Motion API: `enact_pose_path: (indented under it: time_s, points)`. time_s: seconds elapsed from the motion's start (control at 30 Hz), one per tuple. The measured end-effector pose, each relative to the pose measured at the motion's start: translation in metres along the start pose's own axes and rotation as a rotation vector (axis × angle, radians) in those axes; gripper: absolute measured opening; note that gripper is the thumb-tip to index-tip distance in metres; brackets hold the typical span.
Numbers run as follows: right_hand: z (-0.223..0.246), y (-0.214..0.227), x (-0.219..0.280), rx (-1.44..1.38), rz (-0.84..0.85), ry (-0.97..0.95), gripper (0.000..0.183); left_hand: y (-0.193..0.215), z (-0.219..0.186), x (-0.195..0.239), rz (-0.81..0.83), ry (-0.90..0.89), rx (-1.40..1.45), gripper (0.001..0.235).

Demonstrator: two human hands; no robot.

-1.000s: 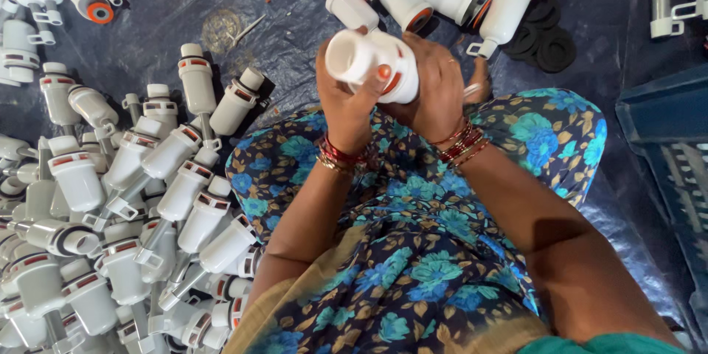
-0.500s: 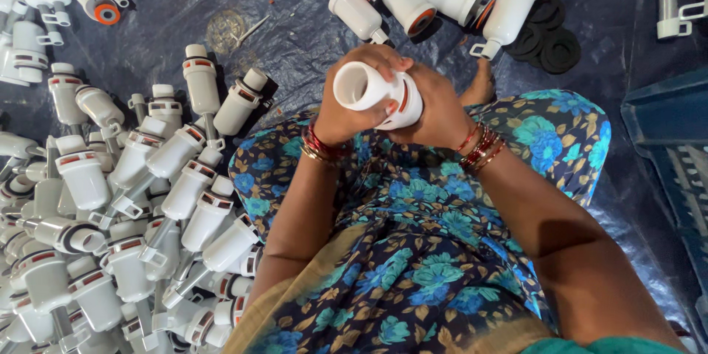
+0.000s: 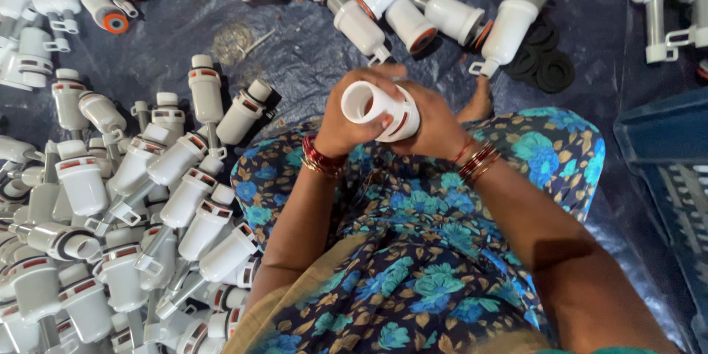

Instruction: The person sits on a tarp and assembles white cylindrical plastic parts with orange rings and black rubber gaskets. They pick up a cylinder, insert a gasket, attach a white cap, and place the finished unit aside, repeating this process for multiple units.

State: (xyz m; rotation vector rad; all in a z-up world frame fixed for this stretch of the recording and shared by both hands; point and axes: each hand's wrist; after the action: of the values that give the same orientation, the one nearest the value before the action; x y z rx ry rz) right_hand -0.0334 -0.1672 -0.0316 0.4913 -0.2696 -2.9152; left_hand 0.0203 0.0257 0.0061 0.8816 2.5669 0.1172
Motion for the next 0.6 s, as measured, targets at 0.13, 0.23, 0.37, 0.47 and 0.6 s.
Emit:
enact_pose_path:
  time_s: [0.13,0.23,0.37,0.47,0.6]
  points:
    - [0.005,-0.011,-0.004,0.2,-0.221,0.134,0.068,-0.042,-0.014,0.003,-0.525,0.225,-0.054,0.047]
    - [0.009,-0.001,-0.004,0.244,-0.084,0.215,0.074,-0.05,-0.019,0.005,-0.499,0.167,0.013,0.037]
    - [0.011,0.009,0.006,-0.153,0.177,0.124,0.099,-0.004,-0.029,0.002,0.077,-0.008,0.118,0.027]
    - [0.011,-0.003,0.009,-0.224,0.096,0.047,0.09,-0.006,-0.038,-0.001,-0.027,0.004,-0.057,0.033]
    - [0.008,-0.008,0.002,0.071,-0.136,0.062,0.073,-0.047,-0.042,-0.001,-0.538,0.229,-0.084,0.04]
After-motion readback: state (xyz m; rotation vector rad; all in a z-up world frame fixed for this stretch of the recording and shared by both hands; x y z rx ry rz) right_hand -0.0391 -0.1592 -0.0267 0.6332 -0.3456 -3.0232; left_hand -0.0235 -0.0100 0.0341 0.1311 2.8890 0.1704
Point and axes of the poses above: each hand's wrist, its own x-axis away from the middle knuckle, its own y-axis out of the back of the hand, z = x × y, and after that the axes turned 13 degrees about -x, right-handed
